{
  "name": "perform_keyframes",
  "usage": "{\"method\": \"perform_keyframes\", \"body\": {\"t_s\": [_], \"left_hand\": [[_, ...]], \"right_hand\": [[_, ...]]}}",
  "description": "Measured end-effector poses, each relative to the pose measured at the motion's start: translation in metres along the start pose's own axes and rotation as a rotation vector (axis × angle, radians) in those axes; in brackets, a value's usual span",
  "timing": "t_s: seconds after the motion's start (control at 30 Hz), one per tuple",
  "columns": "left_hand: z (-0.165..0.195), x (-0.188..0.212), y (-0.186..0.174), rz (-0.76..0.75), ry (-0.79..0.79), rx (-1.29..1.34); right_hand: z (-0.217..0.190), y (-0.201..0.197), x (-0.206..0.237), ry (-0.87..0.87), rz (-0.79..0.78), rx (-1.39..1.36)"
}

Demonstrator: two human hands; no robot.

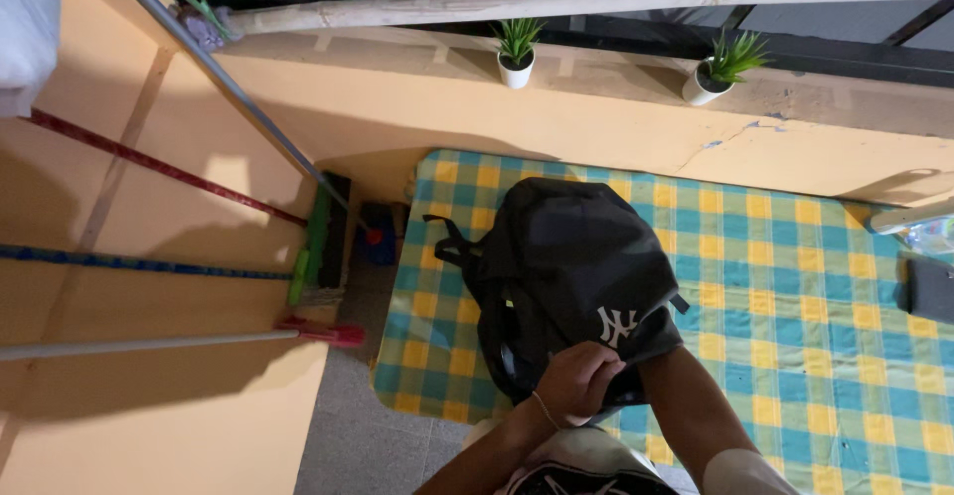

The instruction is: The person opens a black backpack on a table, places a water bottle inside, and zips it. They then reopen the backpack and take out a notebook, phone, wallet, tape roll, bottle, and card, laying the items on the table.

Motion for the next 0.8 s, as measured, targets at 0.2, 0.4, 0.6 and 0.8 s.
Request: {"method": "perform_keyframes", "body": {"t_s": [0.2, 0.4, 0.6, 0.8], "left_hand": [[0.000, -0.001, 0.002, -0.027, -0.028, -0.019], [0.003, -0.001, 0.000, -0.016, -0.020, -0.038], [0.005, 0.001, -0.001, 0.018, 0.071, -0.059], [-0.007, 0.005, -0.004, 0.041, 0.001, -0.130]], "right_hand": [[-0.014, -0.002, -0.001, -0.133, 0.015, 0.142], [-0.007, 0.003, 0.004, -0.118, 0.004, 0.152], [-0.003, 0.009, 0.011, -0.103, -0.010, 0.158], [0.003, 0.016, 0.014, -0.094, -0.012, 0.156]]}}
Point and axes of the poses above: each hand's wrist, its own x-axis away from the middle knuckle, its own y-axis out of the palm, z = x × y, the point moved 8 cm from there along -x, towards the middle knuckle, and after that the axes turned 13 degrees about x, right-handed, at the moved point
